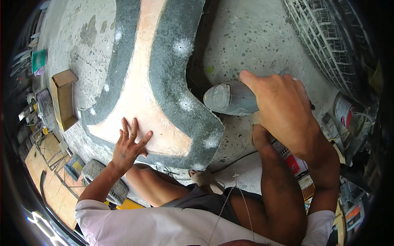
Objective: Drilling holes into a fiberglass car body part using a power drill.
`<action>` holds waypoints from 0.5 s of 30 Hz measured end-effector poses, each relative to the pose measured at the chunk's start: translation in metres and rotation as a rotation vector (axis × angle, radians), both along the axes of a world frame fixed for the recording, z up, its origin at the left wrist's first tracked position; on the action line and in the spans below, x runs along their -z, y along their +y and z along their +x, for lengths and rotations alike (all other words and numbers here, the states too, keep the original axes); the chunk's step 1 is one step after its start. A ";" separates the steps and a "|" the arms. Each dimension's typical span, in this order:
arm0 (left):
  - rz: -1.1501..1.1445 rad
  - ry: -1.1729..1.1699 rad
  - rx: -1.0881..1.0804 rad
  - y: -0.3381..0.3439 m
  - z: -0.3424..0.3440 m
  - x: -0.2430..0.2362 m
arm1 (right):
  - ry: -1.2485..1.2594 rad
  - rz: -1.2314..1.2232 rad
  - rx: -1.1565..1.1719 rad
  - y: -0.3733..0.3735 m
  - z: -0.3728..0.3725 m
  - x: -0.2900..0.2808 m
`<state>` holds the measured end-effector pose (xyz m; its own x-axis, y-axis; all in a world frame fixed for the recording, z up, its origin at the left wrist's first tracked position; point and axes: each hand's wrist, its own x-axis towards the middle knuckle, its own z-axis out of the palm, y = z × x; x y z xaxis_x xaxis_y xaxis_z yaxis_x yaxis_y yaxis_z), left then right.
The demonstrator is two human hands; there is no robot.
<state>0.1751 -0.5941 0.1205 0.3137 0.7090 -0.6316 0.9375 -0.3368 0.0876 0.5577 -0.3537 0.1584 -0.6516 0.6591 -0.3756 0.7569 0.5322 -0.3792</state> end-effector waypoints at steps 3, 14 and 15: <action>-0.010 0.009 -0.008 0.000 0.000 -0.001 | 0.018 -0.007 0.009 0.000 0.001 0.001; -0.004 0.001 -0.014 0.000 0.000 0.001 | 0.001 0.026 -0.005 0.000 0.001 0.001; 0.021 -0.020 -0.004 -0.001 -0.001 0.002 | 0.007 0.035 -0.005 0.000 0.001 0.002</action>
